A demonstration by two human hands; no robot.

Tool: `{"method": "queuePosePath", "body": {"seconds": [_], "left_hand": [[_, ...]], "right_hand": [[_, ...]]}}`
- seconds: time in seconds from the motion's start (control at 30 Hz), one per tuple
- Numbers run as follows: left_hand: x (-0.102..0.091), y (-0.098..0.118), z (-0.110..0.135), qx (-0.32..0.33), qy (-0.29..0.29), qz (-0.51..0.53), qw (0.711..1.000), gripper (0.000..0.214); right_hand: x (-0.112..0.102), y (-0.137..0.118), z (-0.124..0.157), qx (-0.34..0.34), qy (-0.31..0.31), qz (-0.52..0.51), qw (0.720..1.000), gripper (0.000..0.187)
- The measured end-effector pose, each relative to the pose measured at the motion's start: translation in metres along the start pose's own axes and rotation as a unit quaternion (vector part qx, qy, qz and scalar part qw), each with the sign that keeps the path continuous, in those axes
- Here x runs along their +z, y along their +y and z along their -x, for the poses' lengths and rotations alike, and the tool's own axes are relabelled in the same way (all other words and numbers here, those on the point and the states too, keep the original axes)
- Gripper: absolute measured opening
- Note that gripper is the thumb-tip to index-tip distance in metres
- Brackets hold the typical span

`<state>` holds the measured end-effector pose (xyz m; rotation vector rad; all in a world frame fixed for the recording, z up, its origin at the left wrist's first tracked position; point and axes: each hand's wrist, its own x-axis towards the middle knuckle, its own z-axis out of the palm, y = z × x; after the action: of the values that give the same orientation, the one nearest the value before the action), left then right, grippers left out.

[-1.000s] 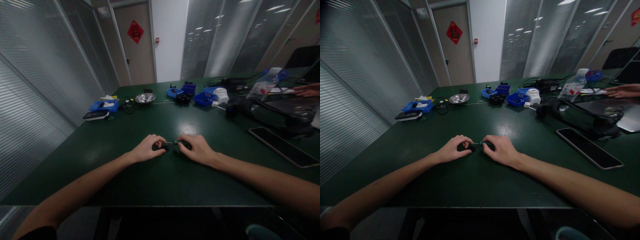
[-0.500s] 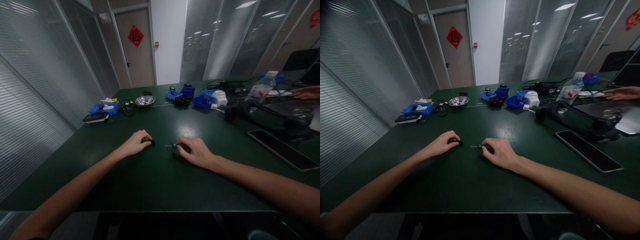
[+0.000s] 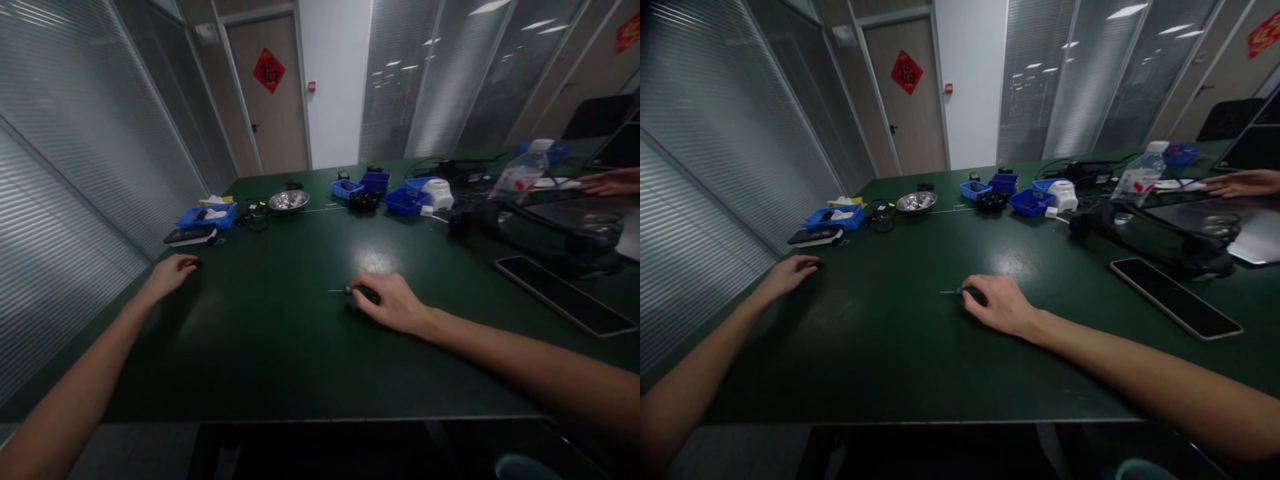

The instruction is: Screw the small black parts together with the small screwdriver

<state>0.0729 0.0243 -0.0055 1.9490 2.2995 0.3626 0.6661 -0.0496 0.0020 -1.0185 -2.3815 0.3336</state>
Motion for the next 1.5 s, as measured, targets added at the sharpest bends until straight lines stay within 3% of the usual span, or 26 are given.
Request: {"method": "queuePosePath", "body": {"seconds": [0.1,0.23,0.53,1.33,1.5], "left_hand": [[-0.014,-0.035,0.004,-0.053,0.008,-0.023,0.998,0.043],[-0.020,-0.048,0.008,-0.095,0.015,-0.045,0.994,0.042],[-0.016,-0.036,0.005,-0.056,0.006,-0.059,0.997,0.045],[-0.018,-0.017,0.018,-0.033,0.055,-0.081,0.995,0.039],[-0.019,-0.014,0.015,-0.043,0.041,-0.085,0.995,0.041]], "right_hand": [[0.001,0.002,0.000,0.000,-0.004,-0.001,1.000,0.028],[0.002,0.003,0.001,0.003,-0.007,-0.001,1.000,0.029],[-0.003,-0.002,0.000,0.005,-0.020,-0.011,1.000,0.030],[-0.003,0.002,0.000,0.001,-0.033,-0.010,0.999,0.030],[-0.004,0.000,0.000,0.004,-0.039,-0.008,0.999,0.031]]}}
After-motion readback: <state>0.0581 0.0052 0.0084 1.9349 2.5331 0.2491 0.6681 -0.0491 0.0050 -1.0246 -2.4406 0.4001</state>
